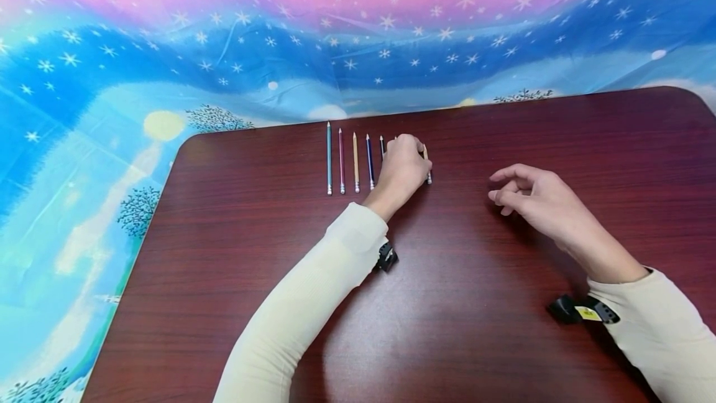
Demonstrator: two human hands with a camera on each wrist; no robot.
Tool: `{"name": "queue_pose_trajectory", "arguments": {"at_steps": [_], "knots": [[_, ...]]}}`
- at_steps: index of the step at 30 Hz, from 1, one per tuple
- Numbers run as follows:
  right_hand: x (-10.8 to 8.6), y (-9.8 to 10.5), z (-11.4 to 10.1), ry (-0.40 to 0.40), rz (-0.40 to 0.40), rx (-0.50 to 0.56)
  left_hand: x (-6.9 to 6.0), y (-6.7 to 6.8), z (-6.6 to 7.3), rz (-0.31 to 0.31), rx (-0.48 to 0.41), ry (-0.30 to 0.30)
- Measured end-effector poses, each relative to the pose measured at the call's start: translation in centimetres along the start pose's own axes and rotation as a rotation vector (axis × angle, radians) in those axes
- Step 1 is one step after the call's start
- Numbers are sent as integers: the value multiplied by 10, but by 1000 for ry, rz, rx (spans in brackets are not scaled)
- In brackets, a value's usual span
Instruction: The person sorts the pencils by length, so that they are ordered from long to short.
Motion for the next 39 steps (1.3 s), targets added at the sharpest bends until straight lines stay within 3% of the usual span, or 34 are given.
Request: {"name": "queue_pose_trajectory", "arguments": {"at_steps": [11, 21, 28, 33, 39], "knots": [[0, 0, 0, 6, -2, 4, -1, -1, 0, -23, -40, 1], [0, 0, 1, 9, 1, 5, 0, 4, -4, 21, -83, 20], [-1, 1, 1, 3, 2, -7, -7, 12, -5, -49, -270, 25], [-2, 0, 3, 1, -12, -7, -18, 22, -9, -90, -399, -21], [-7, -1, -2, 42, -19, 1, -37, 27, -20, -215, -605, -32]]}}
Point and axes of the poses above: each hand's wrist, its own x-axis towards the middle knuckle, its own y-axis out of the back of the hand, z = x × y, the point moved 9 cm from there along x, towards the middle knuckle, and after that the axes turned 11 degrees about z, right-handed, at the moved point
